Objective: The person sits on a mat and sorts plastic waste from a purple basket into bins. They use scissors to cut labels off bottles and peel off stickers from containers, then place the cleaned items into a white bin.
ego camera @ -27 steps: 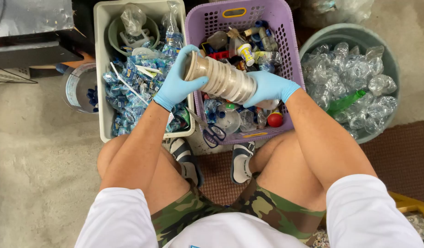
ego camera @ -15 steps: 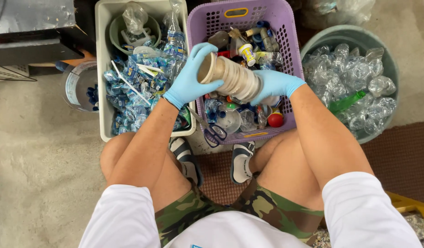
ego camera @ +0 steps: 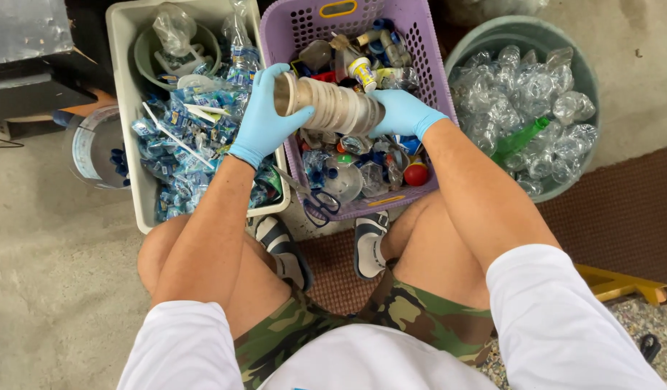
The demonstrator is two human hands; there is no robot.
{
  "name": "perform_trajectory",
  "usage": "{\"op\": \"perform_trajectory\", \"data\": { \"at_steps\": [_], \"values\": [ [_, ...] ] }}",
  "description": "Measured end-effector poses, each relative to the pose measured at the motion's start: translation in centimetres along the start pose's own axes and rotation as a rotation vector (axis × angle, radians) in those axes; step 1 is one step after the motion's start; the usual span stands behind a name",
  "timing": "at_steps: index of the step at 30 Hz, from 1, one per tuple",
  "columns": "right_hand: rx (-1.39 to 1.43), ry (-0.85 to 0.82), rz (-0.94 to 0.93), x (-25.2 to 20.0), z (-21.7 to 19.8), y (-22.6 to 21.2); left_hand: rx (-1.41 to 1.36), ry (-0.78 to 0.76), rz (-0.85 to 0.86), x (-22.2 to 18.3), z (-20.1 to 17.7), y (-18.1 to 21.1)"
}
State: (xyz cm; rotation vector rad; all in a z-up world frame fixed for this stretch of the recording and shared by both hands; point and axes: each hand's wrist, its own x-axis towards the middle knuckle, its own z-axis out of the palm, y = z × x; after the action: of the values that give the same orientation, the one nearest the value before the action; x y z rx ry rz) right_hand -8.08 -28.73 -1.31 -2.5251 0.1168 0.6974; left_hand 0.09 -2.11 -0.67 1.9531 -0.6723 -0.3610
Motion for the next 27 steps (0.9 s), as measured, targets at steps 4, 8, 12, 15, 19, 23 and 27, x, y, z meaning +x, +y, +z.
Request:
{"op": "perform_trajectory", "data": {
  "at_steps": [4,8,12,15,19,23,27],
  "values": [
    [0.048,0.066,-0.074,0.9,0.5,1.2,0.032,0.006,0.038,0.5,-0.2,-1.3],
    [0.121,0.098,-0.032,0.7,0.3,0.7,0.048,0.037,-0.014,0.6,-0.4,-1.9],
    [0.09,0.116,-0.041,1.2,0.3,2.5,0.094,0.004,-0.032,0.6,-0.7,-2.2],
    [0.133,0.164,-0.07,1.9,0.1,5.0,0.108,-0.064,-0.036,0.4,-0.1,-2.5],
    [0.093,0.217,-0.095,3.5,1.9,9.8,0.029,-0.121,-0.047,-0.4,2.6,-6.4],
    [0.126,0.165,0.007,3.5,1.6,11.3,0.294,-0.343,-0.204,-0.5,4.2,-9.0],
    [0.076,0.18,0.037,4.4,1.9,14.0,0.505,-0.458,-0.209,-0.2,4.2,-9.1]
  ]
}}
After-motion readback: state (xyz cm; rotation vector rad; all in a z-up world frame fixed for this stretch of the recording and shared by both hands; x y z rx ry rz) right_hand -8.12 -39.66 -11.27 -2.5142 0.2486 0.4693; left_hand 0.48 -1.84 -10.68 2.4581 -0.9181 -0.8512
